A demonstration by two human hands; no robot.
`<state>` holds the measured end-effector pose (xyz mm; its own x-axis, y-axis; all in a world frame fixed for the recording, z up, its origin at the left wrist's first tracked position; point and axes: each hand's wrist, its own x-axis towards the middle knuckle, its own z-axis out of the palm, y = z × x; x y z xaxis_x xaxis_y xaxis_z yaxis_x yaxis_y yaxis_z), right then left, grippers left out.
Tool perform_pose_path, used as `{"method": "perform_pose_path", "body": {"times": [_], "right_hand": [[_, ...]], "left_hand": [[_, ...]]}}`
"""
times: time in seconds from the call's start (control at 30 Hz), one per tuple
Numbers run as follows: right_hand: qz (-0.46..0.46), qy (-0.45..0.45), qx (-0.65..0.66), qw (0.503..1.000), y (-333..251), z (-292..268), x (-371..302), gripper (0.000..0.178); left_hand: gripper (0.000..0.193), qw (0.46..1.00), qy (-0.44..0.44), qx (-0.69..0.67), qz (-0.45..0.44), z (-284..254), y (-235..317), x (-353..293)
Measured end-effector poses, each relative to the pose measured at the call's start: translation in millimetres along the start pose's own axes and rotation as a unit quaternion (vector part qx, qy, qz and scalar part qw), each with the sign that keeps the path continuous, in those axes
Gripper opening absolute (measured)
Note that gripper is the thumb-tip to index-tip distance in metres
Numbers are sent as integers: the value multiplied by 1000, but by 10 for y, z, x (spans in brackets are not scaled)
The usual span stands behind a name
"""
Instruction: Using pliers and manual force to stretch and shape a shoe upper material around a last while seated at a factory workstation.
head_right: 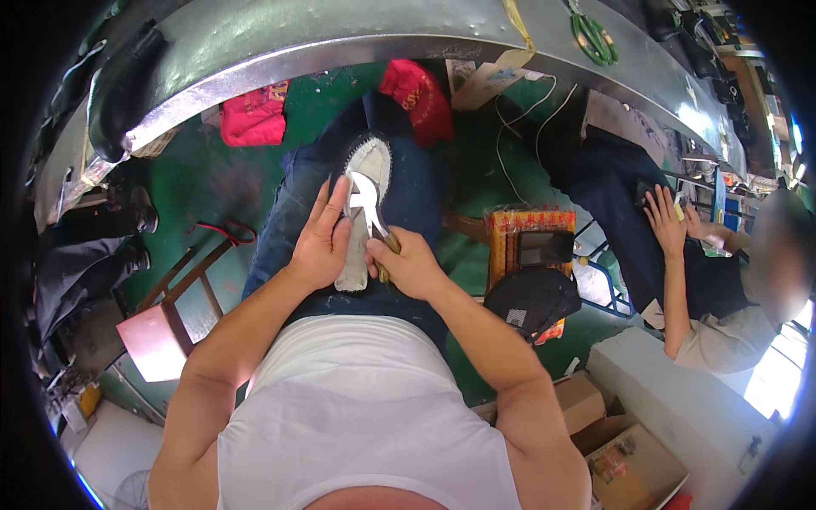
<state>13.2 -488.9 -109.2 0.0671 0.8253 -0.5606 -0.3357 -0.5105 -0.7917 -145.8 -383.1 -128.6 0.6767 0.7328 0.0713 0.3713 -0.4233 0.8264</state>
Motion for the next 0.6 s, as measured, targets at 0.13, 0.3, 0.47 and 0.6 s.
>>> {"method": "perform_pose_path", "body": {"times": [0.13,0.3,0.47,0.6], "right_hand": [[152,-222,123,955,-167,-537,125,29],[123,-161,-121,972,-634,-741,-50,34],[-110,-65,-267,955,-836,-381,255,42],[-95,-69,-457,882,-862,-385,337,48]], "left_hand": [[56,995,-64,5,-75,-125,164,44],[56,998,-38,9,-48,-89,82,46],[53,993,-86,64,-54,-96,114,39],[53,991,-99,86,-35,-110,109,18]]}}
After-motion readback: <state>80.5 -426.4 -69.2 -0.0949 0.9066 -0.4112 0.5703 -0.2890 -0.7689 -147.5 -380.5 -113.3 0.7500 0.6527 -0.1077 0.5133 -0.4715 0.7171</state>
